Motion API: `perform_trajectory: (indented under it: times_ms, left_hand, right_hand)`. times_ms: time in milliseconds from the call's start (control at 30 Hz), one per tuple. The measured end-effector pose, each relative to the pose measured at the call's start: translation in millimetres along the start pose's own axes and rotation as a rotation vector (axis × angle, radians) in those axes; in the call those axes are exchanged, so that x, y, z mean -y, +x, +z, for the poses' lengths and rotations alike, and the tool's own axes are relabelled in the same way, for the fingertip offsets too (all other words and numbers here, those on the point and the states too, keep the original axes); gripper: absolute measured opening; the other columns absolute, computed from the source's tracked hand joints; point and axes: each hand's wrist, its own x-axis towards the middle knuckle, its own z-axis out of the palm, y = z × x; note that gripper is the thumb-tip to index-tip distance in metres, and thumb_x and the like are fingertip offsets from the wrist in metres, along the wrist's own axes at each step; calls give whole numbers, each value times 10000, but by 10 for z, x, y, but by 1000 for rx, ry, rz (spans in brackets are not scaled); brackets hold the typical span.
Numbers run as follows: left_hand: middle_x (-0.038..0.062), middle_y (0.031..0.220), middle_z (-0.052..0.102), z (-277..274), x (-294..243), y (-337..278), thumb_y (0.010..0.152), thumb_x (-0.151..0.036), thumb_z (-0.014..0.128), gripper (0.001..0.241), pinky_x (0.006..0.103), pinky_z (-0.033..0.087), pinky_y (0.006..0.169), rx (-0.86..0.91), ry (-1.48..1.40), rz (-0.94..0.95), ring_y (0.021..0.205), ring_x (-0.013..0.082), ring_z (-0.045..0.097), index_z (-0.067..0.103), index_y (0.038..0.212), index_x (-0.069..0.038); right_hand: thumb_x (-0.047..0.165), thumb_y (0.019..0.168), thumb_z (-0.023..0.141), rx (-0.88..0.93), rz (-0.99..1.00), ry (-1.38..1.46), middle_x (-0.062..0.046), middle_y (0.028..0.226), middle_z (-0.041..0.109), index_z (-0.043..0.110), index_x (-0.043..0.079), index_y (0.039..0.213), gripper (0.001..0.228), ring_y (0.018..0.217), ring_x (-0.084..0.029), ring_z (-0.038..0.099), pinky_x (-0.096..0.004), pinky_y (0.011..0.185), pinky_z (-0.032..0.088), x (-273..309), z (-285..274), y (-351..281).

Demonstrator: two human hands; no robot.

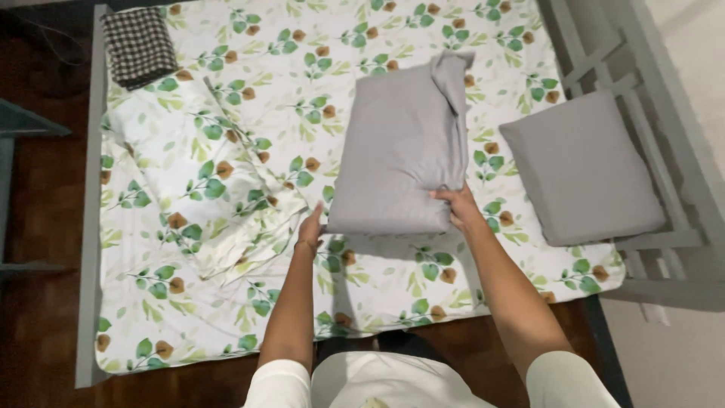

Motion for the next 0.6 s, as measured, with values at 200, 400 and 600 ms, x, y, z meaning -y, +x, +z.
perform_trajectory:
  times_ms: [200, 400, 600]
  left_hand:
    - [293, 1528, 404, 650, -189, -784, 694, -571, 966, 1170, 561, 580, 888, 225, -78, -50, 1338, 458, 481, 386, 1538, -4]
    - [301, 1503, 375, 900, -320, -641, 696, -568, 981, 1159, 647, 547, 923, 140, -85, 127, 1316, 503, 487, 369, 1537, -56]
    - [255, 1387, 550, 815, -1003, -826, 784, -667, 811, 761, 511, 662, 715, 99, 149, 332, 1159, 460, 630, 559, 1394, -289]
  right_hand:
    - [-149, 602, 878, 22, 31, -17, -152, 1398, 602, 501, 182, 1488, 1018, 1317, -370, 547, -540, 1042, 496, 133, -537, 39]
    - [2, 696, 907, -16, 76, -65, -129, 1482, 542, 458, 247, 1513, 964, 1364, -375, 507, -573, 1073, 454, 314, -731, 50]
    - [345, 741, 935, -174, 44, -347, -211, 1414, 561, 486, 158, 1488, 891, 1293, -413, 563, -607, 1016, 480, 903, -283, -115]
